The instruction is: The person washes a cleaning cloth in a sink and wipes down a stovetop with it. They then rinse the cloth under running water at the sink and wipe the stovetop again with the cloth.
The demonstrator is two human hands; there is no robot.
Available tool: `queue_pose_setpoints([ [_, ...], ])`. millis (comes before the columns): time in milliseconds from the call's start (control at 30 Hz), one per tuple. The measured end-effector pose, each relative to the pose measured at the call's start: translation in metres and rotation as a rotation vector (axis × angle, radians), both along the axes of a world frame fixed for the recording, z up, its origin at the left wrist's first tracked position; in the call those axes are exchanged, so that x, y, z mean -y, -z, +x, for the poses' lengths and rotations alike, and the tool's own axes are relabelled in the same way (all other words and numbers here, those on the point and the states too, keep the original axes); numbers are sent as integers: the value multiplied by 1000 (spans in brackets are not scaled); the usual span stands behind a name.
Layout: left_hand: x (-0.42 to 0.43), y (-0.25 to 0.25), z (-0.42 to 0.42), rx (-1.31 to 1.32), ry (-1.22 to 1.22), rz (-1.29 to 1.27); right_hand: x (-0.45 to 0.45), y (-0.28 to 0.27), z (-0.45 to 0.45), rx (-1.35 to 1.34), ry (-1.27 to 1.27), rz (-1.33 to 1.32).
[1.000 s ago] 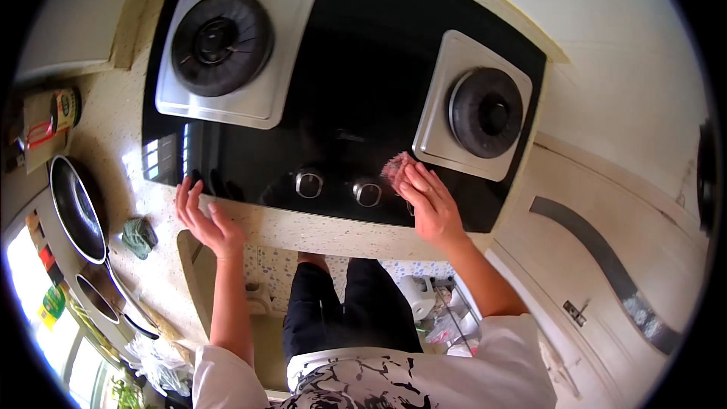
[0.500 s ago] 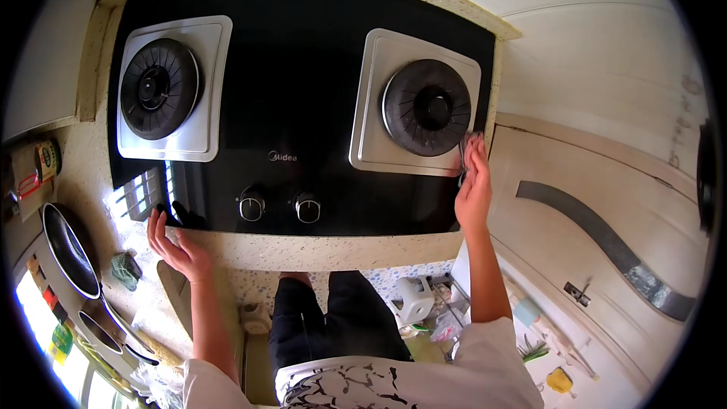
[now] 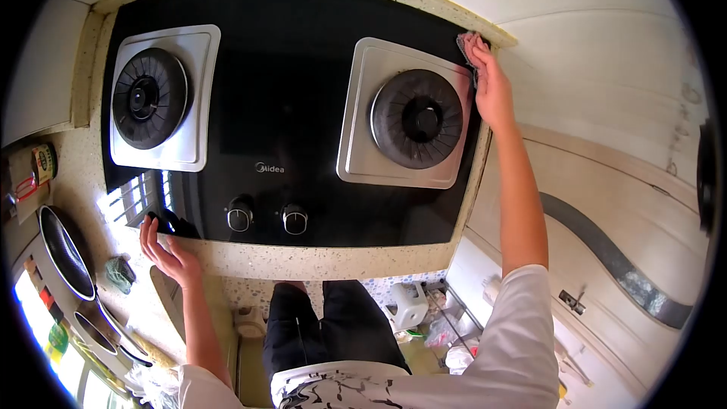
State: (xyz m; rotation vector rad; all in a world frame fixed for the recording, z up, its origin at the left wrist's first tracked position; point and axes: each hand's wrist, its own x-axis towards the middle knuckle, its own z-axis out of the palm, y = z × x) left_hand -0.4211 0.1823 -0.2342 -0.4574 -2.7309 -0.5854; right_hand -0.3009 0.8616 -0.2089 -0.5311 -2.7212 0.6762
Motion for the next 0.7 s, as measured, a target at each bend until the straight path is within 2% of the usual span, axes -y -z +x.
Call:
queue_pose_setpoints([
  [167,1,1,0,1,1,3,24,7,31,-90,-46,46],
  [467,0,1,0,13,2,38,155,-3,129,-13,177,-57],
  [700,-2,-1,-1,-8,44,45,221,-6,157,-9,146,12],
])
